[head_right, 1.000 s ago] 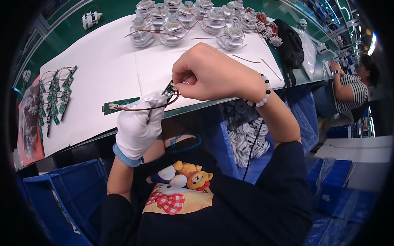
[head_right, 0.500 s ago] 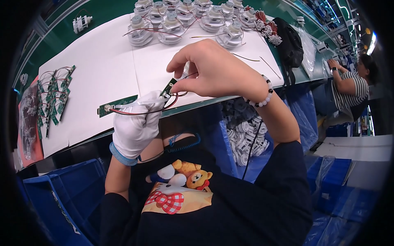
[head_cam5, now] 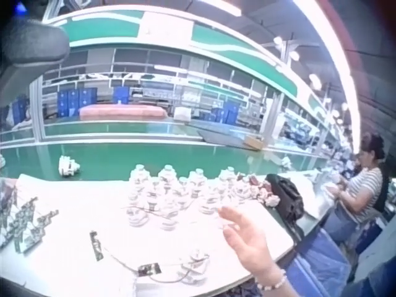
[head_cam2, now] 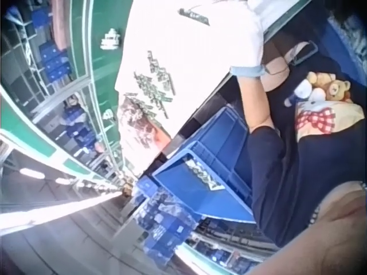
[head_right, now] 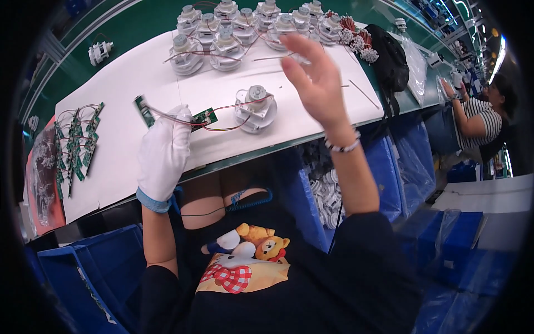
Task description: The person connects wires from small motor units to PCB boards by hand.
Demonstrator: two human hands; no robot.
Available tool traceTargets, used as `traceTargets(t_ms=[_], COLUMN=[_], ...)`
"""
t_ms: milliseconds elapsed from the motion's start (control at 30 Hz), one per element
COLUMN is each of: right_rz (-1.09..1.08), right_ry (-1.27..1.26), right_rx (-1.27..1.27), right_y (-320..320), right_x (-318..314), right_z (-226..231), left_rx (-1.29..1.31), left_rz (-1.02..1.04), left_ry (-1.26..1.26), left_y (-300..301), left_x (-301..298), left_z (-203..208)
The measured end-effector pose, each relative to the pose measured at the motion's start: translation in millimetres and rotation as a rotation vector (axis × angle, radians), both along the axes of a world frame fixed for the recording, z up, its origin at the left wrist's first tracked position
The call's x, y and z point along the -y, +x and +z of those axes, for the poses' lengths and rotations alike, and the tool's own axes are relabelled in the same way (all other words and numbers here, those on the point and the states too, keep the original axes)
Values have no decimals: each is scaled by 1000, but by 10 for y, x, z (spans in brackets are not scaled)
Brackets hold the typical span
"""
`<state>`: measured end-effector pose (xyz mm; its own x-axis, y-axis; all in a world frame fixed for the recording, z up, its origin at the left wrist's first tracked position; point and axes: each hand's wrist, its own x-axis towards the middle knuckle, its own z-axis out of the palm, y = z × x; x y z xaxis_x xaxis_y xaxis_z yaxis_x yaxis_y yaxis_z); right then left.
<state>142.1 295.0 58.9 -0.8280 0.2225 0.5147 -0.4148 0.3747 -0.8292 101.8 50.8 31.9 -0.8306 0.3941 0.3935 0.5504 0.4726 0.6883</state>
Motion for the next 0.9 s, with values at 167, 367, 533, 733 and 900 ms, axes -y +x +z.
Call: traceTargets(t_ms=[167,367,533,733,900], right_rz=[-43,162,356,402,299], right_ry=[-353,-853,-858,333,635], right_rx=[299,269,242,129,183], right_y=[235,328,188,-35,68], right_x=[429,898,1203,1170,1368], right_z=[-973,-860,-667,-572,-681], left_rx=[-81,9,308,391,212], left_rz=[-166,-446,-404,-325,-16], left_ry=[-124,130,442,773,543], left_y=[-56,42,-244,-1828,-3232], left_x=[18,-355,58,310,319], left_z=[113,-134,-124,812,612])
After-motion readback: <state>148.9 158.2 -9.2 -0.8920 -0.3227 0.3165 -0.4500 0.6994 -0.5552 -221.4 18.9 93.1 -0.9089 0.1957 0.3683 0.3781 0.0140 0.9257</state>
